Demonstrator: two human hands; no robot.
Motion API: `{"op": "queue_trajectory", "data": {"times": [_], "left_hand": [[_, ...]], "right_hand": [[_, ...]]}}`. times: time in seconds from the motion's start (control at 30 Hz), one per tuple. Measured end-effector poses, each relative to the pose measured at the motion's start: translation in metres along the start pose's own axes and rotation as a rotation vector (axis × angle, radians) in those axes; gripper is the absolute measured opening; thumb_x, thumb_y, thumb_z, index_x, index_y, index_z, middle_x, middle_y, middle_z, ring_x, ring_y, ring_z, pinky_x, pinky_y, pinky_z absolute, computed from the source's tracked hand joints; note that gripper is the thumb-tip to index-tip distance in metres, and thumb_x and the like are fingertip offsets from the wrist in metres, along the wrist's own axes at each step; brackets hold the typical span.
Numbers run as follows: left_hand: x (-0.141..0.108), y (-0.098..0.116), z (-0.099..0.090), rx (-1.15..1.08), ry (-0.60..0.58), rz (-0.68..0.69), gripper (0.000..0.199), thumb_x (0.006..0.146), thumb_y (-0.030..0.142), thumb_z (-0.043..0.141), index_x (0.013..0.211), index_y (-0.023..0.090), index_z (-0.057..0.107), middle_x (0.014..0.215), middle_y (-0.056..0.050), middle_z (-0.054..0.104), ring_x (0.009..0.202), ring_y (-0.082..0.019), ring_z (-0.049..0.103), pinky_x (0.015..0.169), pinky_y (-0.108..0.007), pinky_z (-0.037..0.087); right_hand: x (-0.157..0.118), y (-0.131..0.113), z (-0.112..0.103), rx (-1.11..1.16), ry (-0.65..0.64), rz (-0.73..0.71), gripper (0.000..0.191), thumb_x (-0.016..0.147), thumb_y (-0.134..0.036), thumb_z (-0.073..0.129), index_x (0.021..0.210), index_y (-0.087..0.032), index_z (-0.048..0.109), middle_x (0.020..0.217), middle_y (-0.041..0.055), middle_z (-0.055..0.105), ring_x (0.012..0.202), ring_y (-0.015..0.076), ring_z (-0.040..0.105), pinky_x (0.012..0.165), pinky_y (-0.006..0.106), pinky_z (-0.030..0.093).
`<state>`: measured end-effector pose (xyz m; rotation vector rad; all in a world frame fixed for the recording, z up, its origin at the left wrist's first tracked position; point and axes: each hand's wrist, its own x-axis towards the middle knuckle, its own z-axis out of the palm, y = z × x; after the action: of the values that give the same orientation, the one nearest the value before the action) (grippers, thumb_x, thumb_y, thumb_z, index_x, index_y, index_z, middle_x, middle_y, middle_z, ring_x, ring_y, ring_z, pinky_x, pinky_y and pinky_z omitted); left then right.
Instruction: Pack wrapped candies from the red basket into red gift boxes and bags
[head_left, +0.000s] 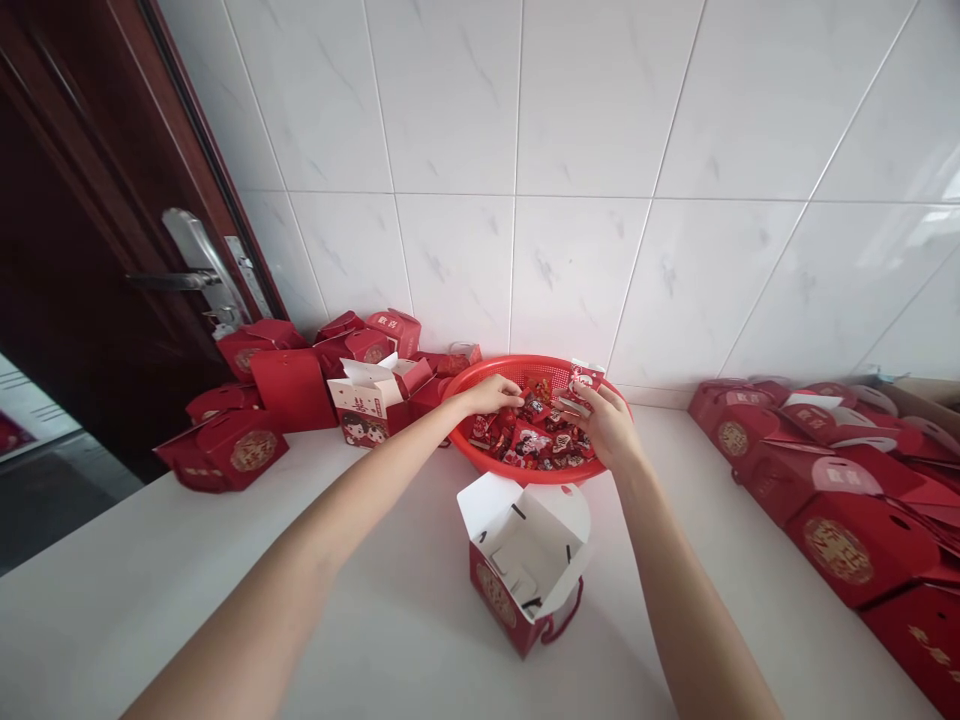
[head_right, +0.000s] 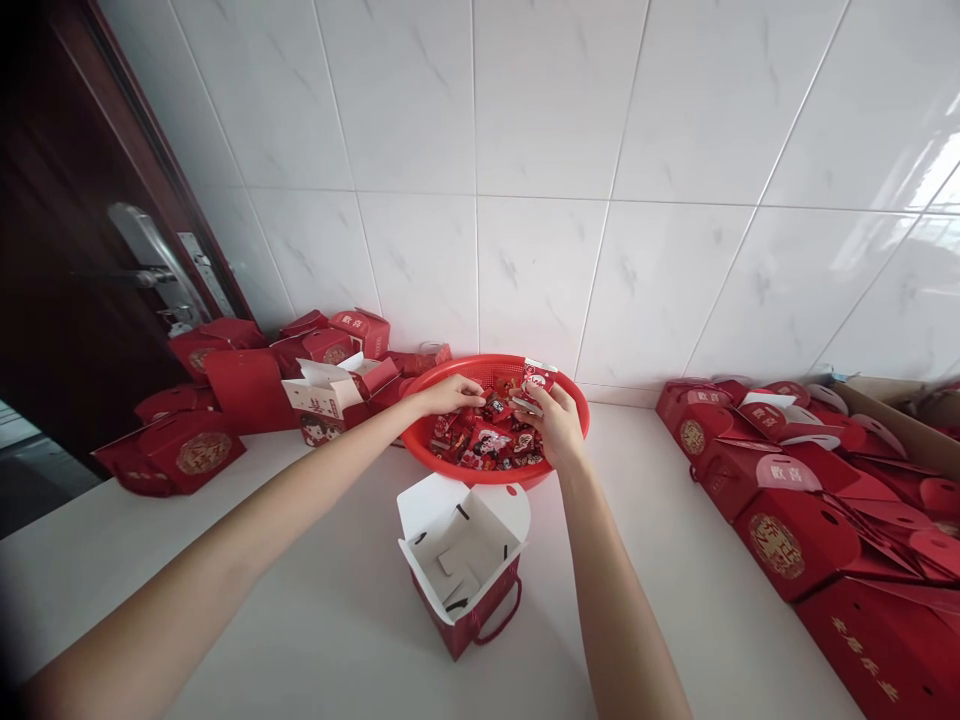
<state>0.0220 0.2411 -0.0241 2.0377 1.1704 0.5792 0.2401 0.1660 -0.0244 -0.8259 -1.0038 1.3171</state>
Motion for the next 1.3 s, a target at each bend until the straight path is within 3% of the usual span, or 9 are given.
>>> {"op": "queue_trajectory", "data": {"times": [0.17,0.33,0.53,0.7,0.87,1.07,1.17,1.3], "left_hand": [[-0.002,0.009,0.002,-0.161,0.072,-0.054,0.047,0.07,0.05,0.075,0.056,0.02,0.042,0.058,0.005,0.043,0.056,-0.012,0.042,0.058,-0.028,0.034],[-0.004,0.019,0.002,-0.337,0.128,-0.177,0.027,0.076,0.038,0.074,0.065,0.02,0.057,0.074,0.003,0.063,0.077,-0.016,0.061,0.073,-0.028,0.049],[-0.007,0.023,0.002,-0.476,0.134,-0.261,0.009,0.083,0.026,0.063,0.076,0.023,0.068,0.079,0.002,0.072,0.085,-0.019,0.068,0.081,-0.031,0.053],[-0.007,0.02,0.003,-0.309,0.181,-0.187,0.016,0.084,0.037,0.061,0.08,0.022,0.066,0.091,0.0,0.072,0.085,-0.02,0.066,0.072,-0.029,0.051],[-0.006,0.018,0.004,-0.185,0.203,-0.111,0.02,0.082,0.035,0.057,0.068,0.021,0.059,0.083,0.002,0.067,0.09,-0.019,0.063,0.078,-0.028,0.049],[-0.011,0.032,0.008,-0.476,0.065,-0.094,0.021,0.076,0.031,0.062,0.062,0.021,0.05,0.07,0.004,0.064,0.077,-0.016,0.066,0.082,-0.029,0.053],[-0.01,0.042,0.013,-0.615,0.002,-0.027,0.023,0.071,0.037,0.072,0.069,0.021,0.057,0.069,0.004,0.067,0.073,-0.017,0.068,0.081,-0.031,0.053],[-0.001,0.05,0.023,-0.529,0.097,0.137,0.03,0.071,0.046,0.076,0.079,0.018,0.067,0.076,0.001,0.069,0.074,-0.016,0.065,0.075,-0.029,0.051]], "right_hand": [[0.0,0.0,0.001,-0.005,0.013,0.002,0.025,0.069,-0.041,0.082,0.08,-0.023,0.07,0.086,0.0049,0.077,0.078,0.0222,0.074,0.069,0.032,0.061],[0.002,0.003,-0.001,-0.029,0.04,-0.007,0.027,0.068,-0.041,0.083,0.081,-0.023,0.068,0.085,0.0042,0.076,0.081,0.0229,0.074,0.071,0.033,0.062],[0.003,0.004,0.0,-0.049,0.061,-0.022,0.024,0.066,-0.04,0.082,0.076,-0.023,0.067,0.083,0.0022,0.073,0.082,0.0221,0.073,0.07,0.031,0.061],[0.0,0.002,0.003,-0.05,0.068,-0.017,0.022,0.065,-0.038,0.081,0.077,-0.022,0.069,0.084,0.0029,0.074,0.081,0.0213,0.073,0.068,0.03,0.06],[-0.001,0.001,0.004,-0.045,0.065,-0.019,0.02,0.064,-0.035,0.079,0.077,-0.022,0.07,0.083,0.0024,0.073,0.08,0.02,0.071,0.063,0.026,0.057],[0.002,0.002,0.005,-0.11,0.154,-0.009,0.02,0.065,-0.036,0.077,0.075,-0.021,0.067,0.08,0.001,0.071,0.072,0.0187,0.068,0.059,0.027,0.056],[0.0,0.0,0.008,-0.129,0.155,0.022,0.017,0.069,-0.032,0.075,0.078,-0.022,0.065,0.085,0.0009,0.073,0.073,0.0187,0.07,0.062,0.028,0.059],[-0.003,-0.003,0.008,-0.073,0.068,0.099,0.015,0.078,-0.033,0.072,0.086,-0.023,0.064,0.089,0.002,0.074,0.069,0.0197,0.072,0.06,0.032,0.061]]}}
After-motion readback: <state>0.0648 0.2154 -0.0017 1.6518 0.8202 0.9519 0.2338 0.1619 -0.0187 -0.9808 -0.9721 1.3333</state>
